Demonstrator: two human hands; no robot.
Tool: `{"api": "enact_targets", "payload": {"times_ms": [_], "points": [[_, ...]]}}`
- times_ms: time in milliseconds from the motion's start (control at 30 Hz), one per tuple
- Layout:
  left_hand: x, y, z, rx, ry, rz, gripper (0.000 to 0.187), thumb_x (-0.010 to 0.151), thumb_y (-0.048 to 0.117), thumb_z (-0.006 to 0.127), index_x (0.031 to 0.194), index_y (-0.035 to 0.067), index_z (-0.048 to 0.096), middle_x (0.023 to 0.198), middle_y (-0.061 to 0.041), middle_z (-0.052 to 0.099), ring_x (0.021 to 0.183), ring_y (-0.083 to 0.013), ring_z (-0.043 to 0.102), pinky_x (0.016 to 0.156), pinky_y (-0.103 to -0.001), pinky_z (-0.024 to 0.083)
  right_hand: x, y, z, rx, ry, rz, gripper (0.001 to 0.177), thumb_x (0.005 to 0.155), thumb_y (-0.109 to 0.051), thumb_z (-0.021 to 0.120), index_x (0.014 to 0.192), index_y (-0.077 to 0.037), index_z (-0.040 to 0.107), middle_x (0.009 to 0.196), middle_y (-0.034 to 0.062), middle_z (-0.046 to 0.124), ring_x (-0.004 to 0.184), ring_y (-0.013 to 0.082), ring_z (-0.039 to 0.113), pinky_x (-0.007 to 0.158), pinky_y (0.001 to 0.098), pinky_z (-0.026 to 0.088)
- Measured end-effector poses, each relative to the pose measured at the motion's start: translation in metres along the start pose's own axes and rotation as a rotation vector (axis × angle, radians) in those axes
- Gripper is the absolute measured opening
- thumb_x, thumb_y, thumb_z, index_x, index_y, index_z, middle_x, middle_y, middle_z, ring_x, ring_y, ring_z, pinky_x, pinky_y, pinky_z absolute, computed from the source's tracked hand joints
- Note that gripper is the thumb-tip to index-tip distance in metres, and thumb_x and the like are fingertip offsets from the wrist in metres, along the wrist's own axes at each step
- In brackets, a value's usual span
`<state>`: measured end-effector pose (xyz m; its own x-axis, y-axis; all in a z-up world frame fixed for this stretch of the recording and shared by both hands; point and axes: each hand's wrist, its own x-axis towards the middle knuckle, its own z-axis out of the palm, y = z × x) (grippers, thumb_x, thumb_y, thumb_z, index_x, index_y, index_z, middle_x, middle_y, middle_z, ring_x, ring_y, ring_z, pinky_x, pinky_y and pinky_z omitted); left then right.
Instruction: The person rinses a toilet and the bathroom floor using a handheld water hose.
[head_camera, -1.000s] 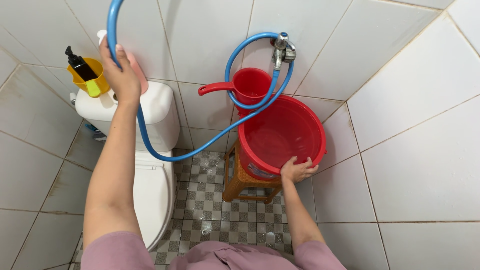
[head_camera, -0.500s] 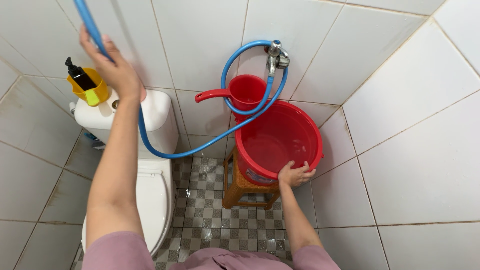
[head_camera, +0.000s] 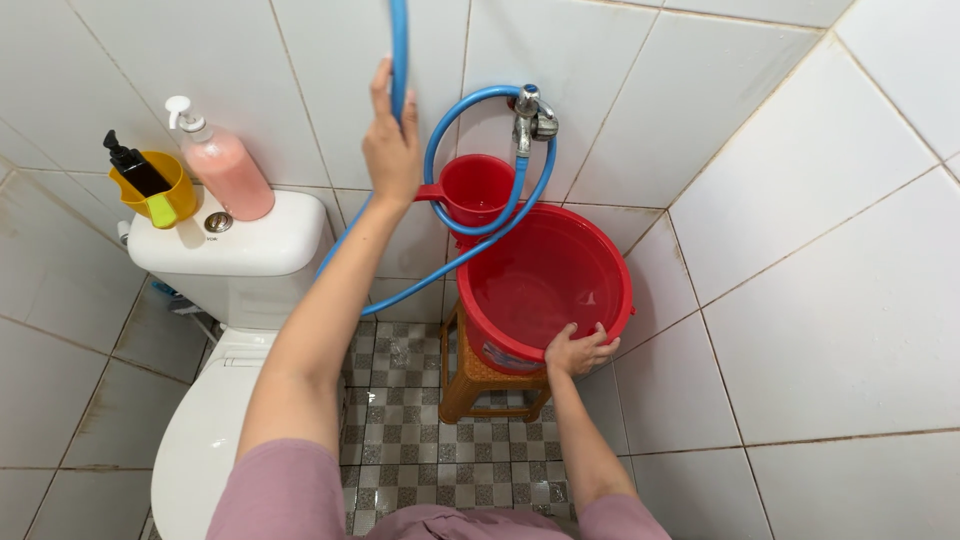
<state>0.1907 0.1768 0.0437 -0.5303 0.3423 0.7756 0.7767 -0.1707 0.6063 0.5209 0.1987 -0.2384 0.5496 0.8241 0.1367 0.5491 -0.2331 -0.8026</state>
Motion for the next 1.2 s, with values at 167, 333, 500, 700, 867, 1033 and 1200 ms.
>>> {"api": "enact_targets", "payload": {"times_ms": [167, 333, 500, 700, 867, 1033, 1200], "points": [[-0.013, 0.008, 0.025, -0.068, -0.136, 0.07, 0.044, 0.118, 0.037, 0.038, 0.158, 0.026, 0.026, 0.101, -0.001, 0.073, 0.05, -0.0133, 0.046, 0.046, -0.029, 0.039, -0.001, -0.002, -0.001, 0.005, -0.006, -0.001, 0.048, 0.091, -0.025, 0.066, 0.134, -0.012, 0.051, 0.163, 0.019, 0.018, 0.136, 0.0453, 0.037, 0.096, 0.0615, 0.046], [-0.022, 0.012, 0.031, -0.085, -0.174, 0.048, 0.043, 0.118, 0.035, 0.038, 0.158, 0.026, 0.027, 0.102, -0.001, 0.067, 0.051, -0.0124, 0.045, 0.046, -0.028, 0.041, 0.0, 0.002, 0.001, 0.009, 0.003, -0.012, 0.047, 0.09, -0.024, 0.066, 0.133, -0.012, 0.052, 0.162, 0.0191, 0.018, 0.136, 0.0457, 0.037, 0.095, 0.0623, 0.046], [-0.018, 0.007, 0.021, -0.079, -0.177, -0.061, 0.041, 0.117, 0.037, 0.035, 0.156, 0.025, 0.035, 0.068, 0.002, 0.049, 0.049, -0.0124, 0.041, 0.047, -0.03, 0.036, 0.0, 0.003, 0.001, 0.015, -0.001, -0.009, 0.047, 0.089, -0.023, 0.067, 0.132, -0.013, 0.053, 0.163, 0.0189, 0.018, 0.138, 0.0452, 0.035, 0.096, 0.062, 0.046], [-0.004, -0.022, 0.001, -0.107, 0.014, -0.263, 0.044, 0.112, 0.048, 0.035, 0.152, 0.028, 0.039, 0.083, 0.003, 0.064, 0.058, -0.009, 0.05, 0.053, -0.029, 0.043, 0.001, 0.006, 0.004, 0.012, 0.015, -0.033, 0.046, 0.09, -0.024, 0.067, 0.132, -0.013, 0.052, 0.163, 0.0206, 0.018, 0.138, 0.0466, 0.034, 0.1, 0.0616, 0.043], [0.002, -0.082, -0.023, -0.154, 0.317, -0.354, 0.037, 0.108, 0.044, 0.043, 0.139, 0.026, 0.048, 0.105, 0.005, 0.071, 0.074, -0.0115, 0.064, 0.072, -0.029, 0.056, 0.001, 0.004, 0.002, 0.007, 0.006, -0.02, 0.046, 0.09, -0.025, 0.065, 0.133, -0.013, 0.053, 0.163, 0.0204, 0.019, 0.138, 0.0475, 0.035, 0.097, 0.063, 0.044], [-0.001, -0.128, -0.06, -0.15, 0.464, -0.347, 0.038, 0.111, 0.04, 0.044, 0.144, 0.022, 0.045, 0.111, 0.001, 0.068, 0.088, -0.0135, 0.065, 0.079, -0.031, 0.058, -0.001, 0.004, -0.001, 0.013, 0.02, -0.023, 0.047, 0.089, -0.023, 0.067, 0.133, -0.013, 0.053, 0.162, 0.0203, 0.02, 0.138, 0.0474, 0.035, 0.1, 0.0629, 0.043], [0.021, -0.105, -0.081, -0.044, 0.51, -0.239, 0.037, 0.116, 0.036, 0.04, 0.151, 0.023, 0.039, 0.153, -0.003, 0.057, 0.128, -0.0248, 0.07, 0.099, -0.032, 0.059, 0.0, 0.003, 0.003, 0.009, 0.001, 0.005, 0.047, 0.09, -0.024, 0.066, 0.134, -0.014, 0.052, 0.163, 0.0196, 0.018, 0.14, 0.0472, 0.033, 0.098, 0.0631, 0.044]]}}
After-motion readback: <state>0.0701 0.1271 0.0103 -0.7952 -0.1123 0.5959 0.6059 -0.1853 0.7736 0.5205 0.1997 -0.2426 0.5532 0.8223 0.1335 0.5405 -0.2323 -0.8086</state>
